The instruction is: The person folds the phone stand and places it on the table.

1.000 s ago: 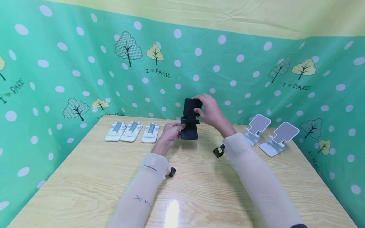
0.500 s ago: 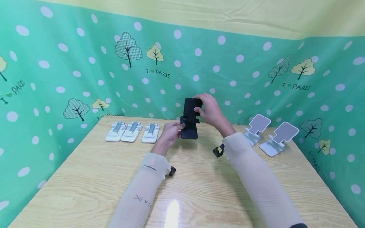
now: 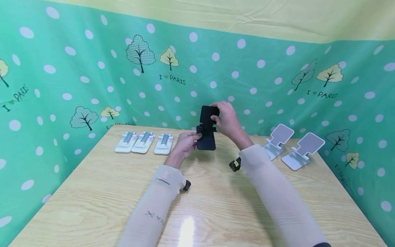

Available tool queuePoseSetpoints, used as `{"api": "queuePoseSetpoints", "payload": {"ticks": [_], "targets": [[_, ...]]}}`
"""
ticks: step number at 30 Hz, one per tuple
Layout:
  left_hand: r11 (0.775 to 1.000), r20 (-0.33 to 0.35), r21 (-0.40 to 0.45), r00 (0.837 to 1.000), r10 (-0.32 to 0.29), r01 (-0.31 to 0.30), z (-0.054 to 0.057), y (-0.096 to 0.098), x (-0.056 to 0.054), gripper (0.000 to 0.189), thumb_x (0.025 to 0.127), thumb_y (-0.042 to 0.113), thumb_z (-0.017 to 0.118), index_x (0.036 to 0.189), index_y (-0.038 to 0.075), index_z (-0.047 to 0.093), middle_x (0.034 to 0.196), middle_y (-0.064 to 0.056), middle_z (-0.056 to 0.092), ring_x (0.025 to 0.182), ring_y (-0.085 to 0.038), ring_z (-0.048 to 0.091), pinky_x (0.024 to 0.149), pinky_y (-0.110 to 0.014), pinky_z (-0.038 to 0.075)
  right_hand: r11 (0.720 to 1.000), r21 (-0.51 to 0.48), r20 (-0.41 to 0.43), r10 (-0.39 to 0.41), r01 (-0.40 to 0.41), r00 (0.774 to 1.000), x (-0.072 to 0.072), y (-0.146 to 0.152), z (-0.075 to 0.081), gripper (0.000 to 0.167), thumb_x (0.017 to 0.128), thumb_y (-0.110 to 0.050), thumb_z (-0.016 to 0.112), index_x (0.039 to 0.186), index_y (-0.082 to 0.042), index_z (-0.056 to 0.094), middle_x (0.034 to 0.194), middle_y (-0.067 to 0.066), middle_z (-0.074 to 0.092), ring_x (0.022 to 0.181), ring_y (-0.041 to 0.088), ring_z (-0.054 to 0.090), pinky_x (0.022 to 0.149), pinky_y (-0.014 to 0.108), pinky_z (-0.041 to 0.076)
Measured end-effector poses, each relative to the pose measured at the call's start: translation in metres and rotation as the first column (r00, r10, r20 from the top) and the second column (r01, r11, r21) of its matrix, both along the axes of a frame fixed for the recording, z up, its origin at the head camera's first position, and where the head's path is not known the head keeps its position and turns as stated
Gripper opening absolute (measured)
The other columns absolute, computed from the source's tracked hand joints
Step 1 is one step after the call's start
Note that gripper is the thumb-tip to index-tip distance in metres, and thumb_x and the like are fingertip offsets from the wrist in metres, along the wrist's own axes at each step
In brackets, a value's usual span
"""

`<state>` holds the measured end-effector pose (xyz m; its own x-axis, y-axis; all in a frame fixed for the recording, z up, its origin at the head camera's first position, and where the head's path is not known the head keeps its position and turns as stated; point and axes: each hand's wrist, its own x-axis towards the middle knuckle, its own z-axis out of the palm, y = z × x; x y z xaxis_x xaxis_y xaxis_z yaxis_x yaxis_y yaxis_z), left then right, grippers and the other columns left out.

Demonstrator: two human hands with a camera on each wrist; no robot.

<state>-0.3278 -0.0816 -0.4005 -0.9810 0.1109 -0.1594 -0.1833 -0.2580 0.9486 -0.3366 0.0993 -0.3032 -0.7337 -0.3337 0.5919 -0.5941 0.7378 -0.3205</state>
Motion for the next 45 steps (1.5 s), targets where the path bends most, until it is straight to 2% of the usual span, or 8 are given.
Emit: {"api": "queuePoseSetpoints", "payload": {"ticks": [5,11,18,30,38,45], "targets": [[1.000,-0.012,-0.004,1.000,-0.017,0.017,0.001,0.000,0.000,0.028,0.101,0.009,0.065,0.121,-0.010,0.066,0.099,-0.006,0.069,0.076,-0.013,0.066,0.064,-0.023,0.049,1.000,-0.017,-0.026,-0.016,0.015,1.000,-0.001,0.000,-0.003,0.035,0.094,-0.007,0.075,0.126,-0.001,0.064,0.123,0.016,0.064,0.115,0.033,0.055,0.097,0.044,0.050],[1.000,-0.004,-0.023,1.000,-0.012,0.012,0.001,0.000,0.002,0.027,0.101,0.009,0.065,0.120,-0.009,0.066,0.095,-0.004,0.067,0.072,-0.012,0.061,0.061,-0.023,0.046,1.000,-0.023,-0.056,-0.017,0.016,0.998,-0.002,-0.001,-0.007,0.033,0.093,-0.006,0.076,0.123,-0.001,0.065,0.119,0.017,0.065,0.110,0.033,0.056,0.093,0.044,0.052],[1.000,0.005,-0.014,1.000,-0.011,0.011,0.001,0.002,0.002,0.033,0.100,0.010,0.067,0.127,-0.009,0.063,0.097,-0.004,0.068,0.070,-0.012,0.061,0.059,-0.021,0.047,0.999,-0.033,-0.109,-0.030,0.027,0.994,-0.003,-0.002,-0.008,0.027,0.091,-0.002,0.076,0.116,0.000,0.065,0.113,0.017,0.065,0.104,0.034,0.057,0.090,0.044,0.053],[1.000,0.018,-0.005,1.000,-0.016,0.016,-0.002,0.000,0.001,0.038,0.100,0.008,0.067,0.132,-0.010,0.060,0.107,-0.010,0.069,0.079,-0.014,0.067,0.063,-0.022,0.053,0.999,-0.035,-0.126,-0.028,0.023,0.992,0.001,-0.002,-0.010,0.023,0.089,-0.003,0.079,0.108,0.001,0.066,0.107,0.016,0.068,0.098,0.033,0.058,0.084,0.042,0.053],[1.000,0.029,0.000,0.999,-0.017,0.017,-0.002,-0.002,0.001,0.040,0.099,0.008,0.067,0.134,-0.010,0.057,0.105,-0.010,0.068,0.079,-0.013,0.067,0.065,-0.022,0.054,0.999,-0.012,-0.136,-0.033,0.031,0.990,0.004,-0.005,-0.008,0.022,0.089,-0.003,0.079,0.107,0.000,0.067,0.107,0.015,0.069,0.100,0.032,0.059,0.086,0.041,0.054],[1.000,0.036,0.000,0.999,-0.006,0.006,-0.001,-0.003,0.001,0.040,0.099,0.008,0.068,0.134,-0.009,0.058,0.107,-0.011,0.069,0.080,-0.013,0.068,0.066,-0.022,0.054,0.999,0.039,-0.179,-0.023,0.030,0.984,0.009,-0.006,-0.009,0.019,0.089,-0.001,0.078,0.103,0.001,0.066,0.104,0.014,0.068,0.096,0.031,0.059,0.083,0.038,0.054]]}}
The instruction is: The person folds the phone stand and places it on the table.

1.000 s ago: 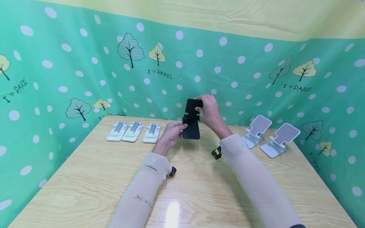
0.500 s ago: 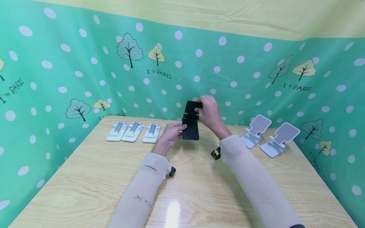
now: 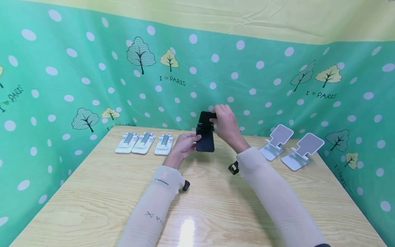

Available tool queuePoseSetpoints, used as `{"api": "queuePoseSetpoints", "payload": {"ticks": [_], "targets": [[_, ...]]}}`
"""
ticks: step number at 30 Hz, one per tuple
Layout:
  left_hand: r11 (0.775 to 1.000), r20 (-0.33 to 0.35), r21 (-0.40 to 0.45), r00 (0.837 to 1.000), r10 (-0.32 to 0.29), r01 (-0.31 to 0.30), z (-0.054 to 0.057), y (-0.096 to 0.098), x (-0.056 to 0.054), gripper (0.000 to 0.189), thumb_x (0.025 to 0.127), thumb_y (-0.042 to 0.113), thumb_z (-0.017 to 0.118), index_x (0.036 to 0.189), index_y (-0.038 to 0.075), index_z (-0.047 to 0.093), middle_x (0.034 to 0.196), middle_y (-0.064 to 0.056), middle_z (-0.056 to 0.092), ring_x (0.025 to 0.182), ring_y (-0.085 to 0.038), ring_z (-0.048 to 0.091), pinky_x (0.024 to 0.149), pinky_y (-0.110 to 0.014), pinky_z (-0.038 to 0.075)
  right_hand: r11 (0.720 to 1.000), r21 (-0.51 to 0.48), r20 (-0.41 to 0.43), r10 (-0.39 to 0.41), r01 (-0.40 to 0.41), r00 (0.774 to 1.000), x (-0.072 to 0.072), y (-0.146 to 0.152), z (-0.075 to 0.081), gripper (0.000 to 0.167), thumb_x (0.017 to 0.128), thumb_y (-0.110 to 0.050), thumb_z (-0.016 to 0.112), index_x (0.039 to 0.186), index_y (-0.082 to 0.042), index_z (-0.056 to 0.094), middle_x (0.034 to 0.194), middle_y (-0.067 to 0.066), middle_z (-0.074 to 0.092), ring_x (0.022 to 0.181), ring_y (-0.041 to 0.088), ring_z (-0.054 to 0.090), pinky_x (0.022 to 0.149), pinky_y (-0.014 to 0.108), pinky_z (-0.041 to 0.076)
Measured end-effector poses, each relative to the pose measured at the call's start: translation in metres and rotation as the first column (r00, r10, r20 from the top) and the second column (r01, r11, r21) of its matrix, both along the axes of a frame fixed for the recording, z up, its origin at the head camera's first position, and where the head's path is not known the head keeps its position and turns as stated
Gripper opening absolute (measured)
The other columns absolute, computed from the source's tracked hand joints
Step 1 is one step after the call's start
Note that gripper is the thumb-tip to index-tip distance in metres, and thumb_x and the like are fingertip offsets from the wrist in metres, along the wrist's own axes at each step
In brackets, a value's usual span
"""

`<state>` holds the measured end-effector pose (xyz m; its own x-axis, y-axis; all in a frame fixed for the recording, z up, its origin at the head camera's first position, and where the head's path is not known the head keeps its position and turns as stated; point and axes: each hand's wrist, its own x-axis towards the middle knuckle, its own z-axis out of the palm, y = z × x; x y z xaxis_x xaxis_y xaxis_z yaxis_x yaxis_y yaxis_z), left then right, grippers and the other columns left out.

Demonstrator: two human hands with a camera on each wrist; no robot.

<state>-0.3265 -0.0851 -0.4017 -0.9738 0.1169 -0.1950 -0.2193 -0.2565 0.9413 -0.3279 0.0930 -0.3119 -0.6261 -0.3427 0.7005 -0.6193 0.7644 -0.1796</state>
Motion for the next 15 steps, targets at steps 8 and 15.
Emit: {"api": "queuePoseSetpoints", "payload": {"ticks": [8,15], "targets": [[1.000,-0.002,0.004,1.000,-0.005,0.005,0.0022,0.0001,0.0010,0.042,0.100,0.008,0.066,0.136,-0.010,0.056,0.111,-0.013,0.069,0.080,-0.013,0.068,0.065,-0.021,0.054,1.000,0.013,-0.053,0.018,-0.018,0.998,0.0027,-0.0018,-0.0006,0.020,0.088,0.001,0.078,0.102,0.002,0.065,0.102,0.016,0.067,0.091,0.031,0.057,0.080,0.037,0.053],[1.000,0.016,0.028,1.000,-0.013,0.012,0.0026,-0.0011,0.0006,0.037,0.100,0.008,0.065,0.132,-0.010,0.059,0.107,-0.012,0.069,0.081,-0.014,0.069,0.064,-0.022,0.055,1.000,0.013,-0.068,0.003,-0.002,0.998,0.0063,-0.0031,-0.0022,0.018,0.088,0.001,0.078,0.101,0.001,0.065,0.100,0.014,0.067,0.090,0.031,0.058,0.078,0.036,0.054]]}}
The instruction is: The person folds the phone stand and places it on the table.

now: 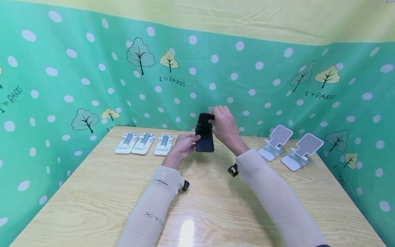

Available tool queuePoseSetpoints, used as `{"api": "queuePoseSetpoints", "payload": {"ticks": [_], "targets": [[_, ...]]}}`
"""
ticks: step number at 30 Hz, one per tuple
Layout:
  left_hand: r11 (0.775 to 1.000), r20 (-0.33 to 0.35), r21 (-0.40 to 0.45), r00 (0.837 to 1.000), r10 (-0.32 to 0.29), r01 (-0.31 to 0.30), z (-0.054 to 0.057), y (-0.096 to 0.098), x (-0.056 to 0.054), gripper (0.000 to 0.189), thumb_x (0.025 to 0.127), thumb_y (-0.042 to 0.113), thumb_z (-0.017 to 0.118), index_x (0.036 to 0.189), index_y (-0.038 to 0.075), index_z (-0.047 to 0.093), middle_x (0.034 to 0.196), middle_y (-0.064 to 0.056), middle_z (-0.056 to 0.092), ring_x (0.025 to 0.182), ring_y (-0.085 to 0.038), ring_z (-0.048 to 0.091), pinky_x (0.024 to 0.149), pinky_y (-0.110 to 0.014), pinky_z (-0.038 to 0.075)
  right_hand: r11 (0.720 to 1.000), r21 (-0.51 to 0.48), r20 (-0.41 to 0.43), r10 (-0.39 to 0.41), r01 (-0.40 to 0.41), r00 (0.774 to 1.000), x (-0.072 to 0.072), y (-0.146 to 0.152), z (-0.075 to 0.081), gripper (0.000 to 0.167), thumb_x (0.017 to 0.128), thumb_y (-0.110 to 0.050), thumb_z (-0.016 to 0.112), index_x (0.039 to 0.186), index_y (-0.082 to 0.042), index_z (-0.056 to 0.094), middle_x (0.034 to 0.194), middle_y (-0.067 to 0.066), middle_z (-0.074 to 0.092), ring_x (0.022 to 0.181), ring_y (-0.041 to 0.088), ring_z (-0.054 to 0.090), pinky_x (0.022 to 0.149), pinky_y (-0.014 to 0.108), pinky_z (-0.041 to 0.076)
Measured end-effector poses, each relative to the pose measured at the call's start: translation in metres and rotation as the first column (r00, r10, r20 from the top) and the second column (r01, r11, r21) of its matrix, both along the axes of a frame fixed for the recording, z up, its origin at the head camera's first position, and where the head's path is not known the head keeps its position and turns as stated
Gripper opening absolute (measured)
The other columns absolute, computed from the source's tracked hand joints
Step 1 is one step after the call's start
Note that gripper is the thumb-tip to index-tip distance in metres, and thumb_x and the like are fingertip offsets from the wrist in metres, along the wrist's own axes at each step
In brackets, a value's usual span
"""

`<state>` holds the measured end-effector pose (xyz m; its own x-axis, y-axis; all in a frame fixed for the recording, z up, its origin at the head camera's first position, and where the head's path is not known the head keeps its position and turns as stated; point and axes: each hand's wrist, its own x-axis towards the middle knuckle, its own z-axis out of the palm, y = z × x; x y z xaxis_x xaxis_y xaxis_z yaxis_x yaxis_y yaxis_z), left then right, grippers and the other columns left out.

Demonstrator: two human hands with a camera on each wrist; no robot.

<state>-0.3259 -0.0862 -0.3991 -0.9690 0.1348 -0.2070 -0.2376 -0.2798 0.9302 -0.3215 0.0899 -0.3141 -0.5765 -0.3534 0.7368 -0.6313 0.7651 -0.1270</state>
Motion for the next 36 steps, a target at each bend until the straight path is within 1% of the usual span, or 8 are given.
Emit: {"api": "queuePoseSetpoints", "payload": {"ticks": [7,16,21,25,27,31,33,36], "targets": [[0.999,0.003,0.035,1.000,-0.005,0.005,0.004,-0.001,0.002,0.035,0.101,0.008,0.064,0.130,-0.012,0.059,0.109,-0.013,0.067,0.082,-0.016,0.068,0.064,-0.022,0.056,1.000,-0.013,-0.051,0.001,-0.002,0.999,0.004,-0.003,-0.001,0.017,0.087,0.003,0.078,0.098,0.001,0.066,0.096,0.014,0.067,0.088,0.031,0.058,0.078,0.037,0.054],[0.999,0.002,0.040,1.000,0.011,-0.011,0.006,-0.001,0.002,0.033,0.100,0.005,0.065,0.127,-0.012,0.061,0.106,-0.014,0.067,0.076,-0.015,0.067,0.055,-0.020,0.050,1.000,0.017,-0.139,0.010,-0.008,0.990,0.005,-0.007,-0.008,0.018,0.083,0.007,0.080,0.094,0.002,0.066,0.091,0.014,0.067,0.081,0.031,0.057,0.071,0.036,0.053],[0.999,0.015,0.045,1.000,0.008,-0.009,0.006,-0.002,0.001,0.034,0.100,0.005,0.064,0.129,-0.012,0.060,0.112,-0.017,0.067,0.080,-0.016,0.067,0.056,-0.020,0.051,1.000,0.022,-0.171,0.022,-0.018,0.985,0.005,-0.007,-0.010,0.019,0.082,0.007,0.081,0.093,0.002,0.066,0.089,0.015,0.067,0.080,0.031,0.057,0.070,0.036,0.053],[0.998,0.025,0.062,1.000,0.011,-0.012,0.006,-0.003,0.001,0.035,0.100,0.006,0.065,0.130,-0.012,0.061,0.116,-0.017,0.066,0.085,-0.017,0.068,0.061,-0.020,0.054,0.999,0.020,-0.198,0.032,-0.029,0.980,0.007,-0.008,-0.012,0.018,0.081,0.008,0.080,0.091,0.002,0.066,0.087,0.015,0.067,0.078,0.031,0.058,0.069,0.035,0.053],[0.997,0.029,0.073,0.999,0.017,-0.019,0.007,-0.003,0.001,0.032,0.099,0.005,0.065,0.127,-0.011,0.062,0.113,-0.016,0.066,0.086,-0.018,0.068,0.063,-0.020,0.055,0.999,0.024,-0.218,0.042,-0.038,0.975,0.008,-0.009,-0.014,0.017,0.081,0.008,0.080,0.089,0.002,0.066,0.086,0.014,0.067,0.077,0.030,0.058,0.068,0.035,0.053],[0.995,0.037,0.090,0.999,0.036,-0.039,0.008,-0.004,0.002,0.021,0.098,0.004,0.067,0.115,-0.007,0.066,0.100,-0.010,0.069,0.083,-0.016,0.067,0.063,-0.019,0.054,0.998,0.037,-0.254,0.057,-0.050,0.965,0.009,-0.010,-0.018,0.015,0.081,0.010,0.078,0.086,0.002,0.066,0.083,0.014,0.067,0.074,0.030,0.059,0.065,0.035,0.053],[0.994,0.039,0.097,0.999,0.037,-0.041,0.008,-0.004,0.001,0.016,0.098,0.004,0.067,0.111,-0.005,0.067,0.096,-0.008,0.069,0.081,-0.016,0.067,0.062,-0.019,0.054,0.998,0.039,-0.260,0.062,-0.054,0.964,0.010,-0.010,-0.020,0.015,0.081,0.011,0.077,0.085,0.002,0.066,0.083,0.014,0.067,0.073,0.029,0.058,0.064,0.035,0.052],[0.994,0.041,0.106,0.998,0.037,-0.041,0.007,-0.004,0.000,0.012,0.098,0.004,0.067,0.107,-0.004,0.068,0.094,-0.008,0.070,0.081,-0.016,0.067,0.062,-0.019,0.053,0.998,0.042,-0.260,0.061,-0.052,0.964,0.011,-0.010,-0.022,0.015,0.081,0.012,0.076,0.085,0.002,0.066,0.083,0.014,0.067,0.073,0.029,0.058,0.064,0.033,0.052]]}}
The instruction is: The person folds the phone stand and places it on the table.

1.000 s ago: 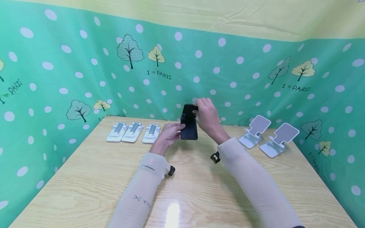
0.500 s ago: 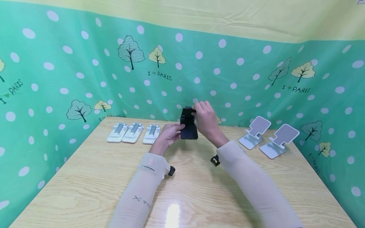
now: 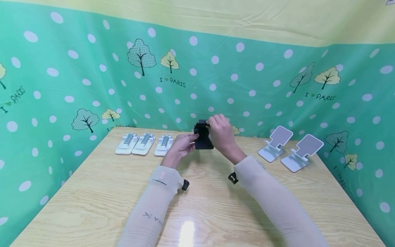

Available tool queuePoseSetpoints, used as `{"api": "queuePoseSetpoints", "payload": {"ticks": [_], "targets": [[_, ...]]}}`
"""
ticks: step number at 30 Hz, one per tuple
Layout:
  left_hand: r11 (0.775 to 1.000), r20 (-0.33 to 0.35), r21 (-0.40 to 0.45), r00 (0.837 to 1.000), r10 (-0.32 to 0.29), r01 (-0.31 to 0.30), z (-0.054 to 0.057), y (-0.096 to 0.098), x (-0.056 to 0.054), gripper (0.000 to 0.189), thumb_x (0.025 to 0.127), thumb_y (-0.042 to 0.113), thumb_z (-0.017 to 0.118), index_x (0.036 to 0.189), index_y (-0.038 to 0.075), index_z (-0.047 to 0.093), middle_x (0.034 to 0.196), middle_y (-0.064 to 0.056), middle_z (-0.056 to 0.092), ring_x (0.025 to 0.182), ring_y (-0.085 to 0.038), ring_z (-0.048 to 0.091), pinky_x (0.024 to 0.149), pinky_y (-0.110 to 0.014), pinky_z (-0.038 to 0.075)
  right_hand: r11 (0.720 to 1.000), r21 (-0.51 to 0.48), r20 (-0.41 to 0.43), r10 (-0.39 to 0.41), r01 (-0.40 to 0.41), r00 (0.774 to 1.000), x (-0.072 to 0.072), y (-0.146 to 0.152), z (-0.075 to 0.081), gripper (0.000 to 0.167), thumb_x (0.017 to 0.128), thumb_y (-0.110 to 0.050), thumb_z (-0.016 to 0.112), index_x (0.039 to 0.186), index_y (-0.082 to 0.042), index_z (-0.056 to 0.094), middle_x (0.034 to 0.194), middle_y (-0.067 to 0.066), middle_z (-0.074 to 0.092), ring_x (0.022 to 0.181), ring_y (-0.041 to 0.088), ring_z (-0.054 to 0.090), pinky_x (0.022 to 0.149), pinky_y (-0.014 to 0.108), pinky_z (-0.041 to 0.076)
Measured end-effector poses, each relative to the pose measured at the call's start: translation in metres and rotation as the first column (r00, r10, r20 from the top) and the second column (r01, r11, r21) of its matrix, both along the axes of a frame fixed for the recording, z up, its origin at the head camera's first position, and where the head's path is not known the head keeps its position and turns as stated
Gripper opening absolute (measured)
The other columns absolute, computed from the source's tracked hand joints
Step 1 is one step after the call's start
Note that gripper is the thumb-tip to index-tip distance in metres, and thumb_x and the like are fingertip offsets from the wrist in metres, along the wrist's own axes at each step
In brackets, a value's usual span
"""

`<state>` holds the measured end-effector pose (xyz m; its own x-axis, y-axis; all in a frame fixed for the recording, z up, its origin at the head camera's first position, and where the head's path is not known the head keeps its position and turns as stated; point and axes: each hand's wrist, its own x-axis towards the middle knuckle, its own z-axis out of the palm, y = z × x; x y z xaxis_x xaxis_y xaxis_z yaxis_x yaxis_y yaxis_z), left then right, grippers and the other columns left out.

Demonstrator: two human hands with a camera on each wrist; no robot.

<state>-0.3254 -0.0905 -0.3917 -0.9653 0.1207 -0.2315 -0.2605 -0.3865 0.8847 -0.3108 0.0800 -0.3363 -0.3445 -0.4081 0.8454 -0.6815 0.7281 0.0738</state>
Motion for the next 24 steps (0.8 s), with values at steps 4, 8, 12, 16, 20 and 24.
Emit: {"api": "queuePoseSetpoints", "payload": {"ticks": [4,8,12,16,20,24], "targets": [[1.000,0.008,0.005,1.000,-0.003,0.003,-0.001,-0.001,-0.001,0.011,0.099,0.007,0.067,0.107,-0.001,0.068,0.099,-0.008,0.069,0.084,-0.016,0.066,0.064,-0.020,0.053,1.000,0.014,0.017,-0.008,0.007,1.000,0.002,0.001,0.000,0.014,0.082,0.012,0.076,0.086,0.002,0.067,0.084,0.014,0.068,0.075,0.029,0.059,0.067,0.033,0.053],[1.000,0.004,0.000,1.000,-0.004,0.004,-0.003,-0.001,-0.001,0.011,0.101,0.009,0.065,0.105,0.000,0.069,0.100,-0.008,0.069,0.086,-0.016,0.065,0.065,-0.020,0.052,0.999,0.047,0.044,-0.015,0.013,0.999,0.006,0.003,0.001,0.013,0.083,0.013,0.075,0.091,0.003,0.071,0.088,0.014,0.070,0.079,0.029,0.061,0.071,0.033,0.056],[1.000,0.001,-0.006,1.000,0.000,0.000,-0.004,-0.002,-0.001,0.015,0.101,0.010,0.065,0.109,-0.002,0.069,0.104,-0.009,0.069,0.087,-0.016,0.066,0.064,-0.019,0.051,0.997,0.074,0.055,-0.013,0.009,0.998,0.011,0.004,0.003,0.017,0.084,0.014,0.072,0.097,0.004,0.075,0.089,0.014,0.071,0.080,0.029,0.063,0.072,0.033,0.057],[1.000,0.017,-0.001,1.000,0.010,-0.010,-0.003,-0.002,0.000,0.016,0.101,0.010,0.065,0.110,-0.002,0.069,0.104,-0.010,0.069,0.086,-0.016,0.066,0.061,-0.018,0.049,0.996,0.091,0.047,-0.007,0.003,0.999,0.016,0.003,0.002,0.023,0.080,0.016,0.070,0.098,0.003,0.076,0.090,0.014,0.071,0.080,0.028,0.063,0.072,0.032,0.057],[0.999,0.031,0.030,0.999,0.025,-0.026,-0.002,-0.003,0.000,0.011,0.100,0.008,0.065,0.106,0.000,0.070,0.099,-0.009,0.070,0.084,-0.016,0.066,0.060,-0.017,0.050,0.993,0.120,0.032,-0.001,-0.003,0.999,0.021,0.001,-0.003,0.030,0.074,0.019,0.068,0.097,0.002,0.077,0.089,0.012,0.071,0.081,0.028,0.063,0.073,0.032,0.058],[0.998,0.027,0.060,0.999,0.028,-0.030,-0.001,-0.005,0.000,0.009,0.101,0.008,0.064,0.101,0.002,0.071,0.098,-0.008,0.071,0.084,-0.017,0.067,0.060,-0.017,0.052,0.993,0.119,0.022,-0.004,0.002,1.000,0.023,-0.002,-0.007,0.032,0.072,0.020,0.067,0.097,0.002,0.078,0.089,0.012,0.072,0.080,0.028,0.064,0.073,0.033,0.059]]}}
